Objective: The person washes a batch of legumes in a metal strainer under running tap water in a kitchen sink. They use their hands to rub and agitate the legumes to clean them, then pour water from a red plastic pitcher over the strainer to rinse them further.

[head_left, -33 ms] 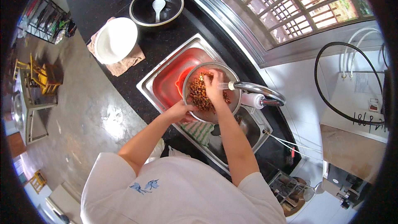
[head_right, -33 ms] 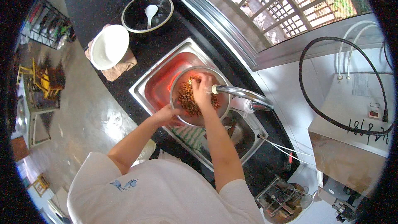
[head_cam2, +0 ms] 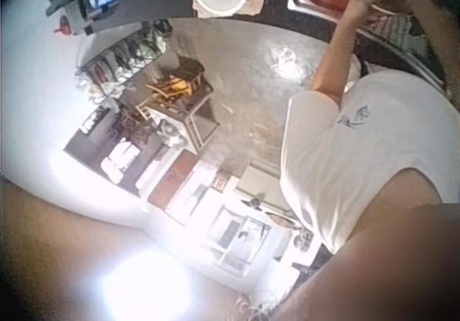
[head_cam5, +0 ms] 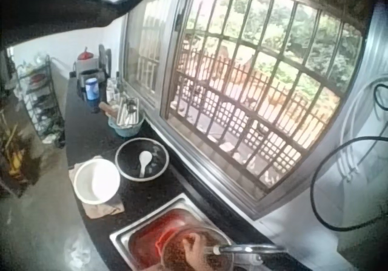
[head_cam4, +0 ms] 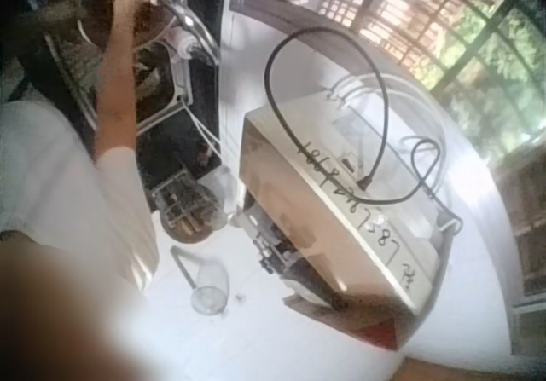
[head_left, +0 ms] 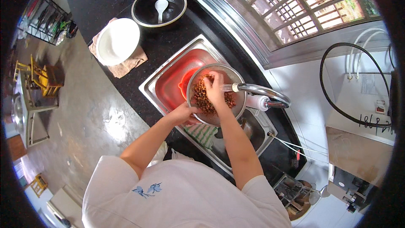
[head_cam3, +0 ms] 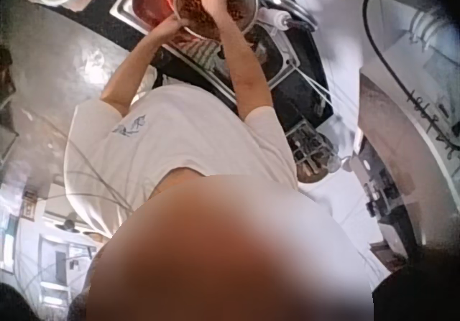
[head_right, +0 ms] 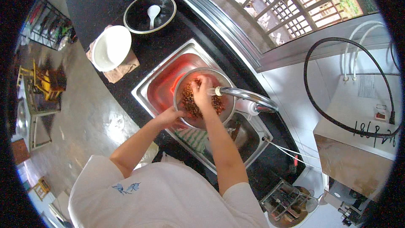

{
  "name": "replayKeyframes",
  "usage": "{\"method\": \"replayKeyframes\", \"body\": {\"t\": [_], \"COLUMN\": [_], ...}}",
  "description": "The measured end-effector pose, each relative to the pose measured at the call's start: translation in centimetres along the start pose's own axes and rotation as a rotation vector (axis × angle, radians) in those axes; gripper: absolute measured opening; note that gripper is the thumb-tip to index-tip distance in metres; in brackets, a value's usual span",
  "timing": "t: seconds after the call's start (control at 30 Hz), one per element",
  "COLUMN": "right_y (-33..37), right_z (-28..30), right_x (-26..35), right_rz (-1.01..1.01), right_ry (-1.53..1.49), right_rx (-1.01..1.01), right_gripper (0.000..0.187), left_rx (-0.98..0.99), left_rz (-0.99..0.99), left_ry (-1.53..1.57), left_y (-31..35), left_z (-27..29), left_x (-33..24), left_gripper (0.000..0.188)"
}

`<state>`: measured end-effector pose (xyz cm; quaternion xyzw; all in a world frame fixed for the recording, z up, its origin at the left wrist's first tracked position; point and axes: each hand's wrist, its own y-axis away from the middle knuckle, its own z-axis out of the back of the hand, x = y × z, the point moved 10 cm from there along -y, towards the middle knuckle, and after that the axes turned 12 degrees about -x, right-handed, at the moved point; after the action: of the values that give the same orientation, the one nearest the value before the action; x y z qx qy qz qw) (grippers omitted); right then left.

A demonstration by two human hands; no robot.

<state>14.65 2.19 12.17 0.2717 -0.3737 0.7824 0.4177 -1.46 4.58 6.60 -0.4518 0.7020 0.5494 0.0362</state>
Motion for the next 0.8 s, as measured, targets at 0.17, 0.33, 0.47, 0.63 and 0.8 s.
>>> {"method": "replayKeyframes", "body": {"t": [0.17,0.33,0.47,0.63,0.8], "right_y": [3.2,3.4,1.9,2.5,4.3], "right_z": [-2.2,0.7,3.9,2.1,-1.0], "right_x": [5.3,5.2,1.4,-1.7,1.6], "right_rz": [0.083,0.431,0.111,-0.142,-0.045], "right_ry": [0.028,0.295,0.368,0.317,-0.019], "right_rx": [0.36,0.324,0.066,0.069,0.399], "right_gripper": [0.022,0.036,0.045,0.044,0.047], "left_rx": [-0.021,-0.07,-0.121,-0.052,-0.064], "left_rz": [-0.036,-0.054,-0.097,-0.043,-0.045], "left_ry": [-0.037,0.051,0.067,-0.058,0.001], "left_y": [0.6,-0.8,0.7,0.3,1.3], "left_z": [0.0,1.9,1.6,0.6,0.0], "left_x": [-2.2,-1.4,-2.7,-1.7,-2.8], "left_gripper": [0.039,0.038,0.038,0.04,0.042]}}
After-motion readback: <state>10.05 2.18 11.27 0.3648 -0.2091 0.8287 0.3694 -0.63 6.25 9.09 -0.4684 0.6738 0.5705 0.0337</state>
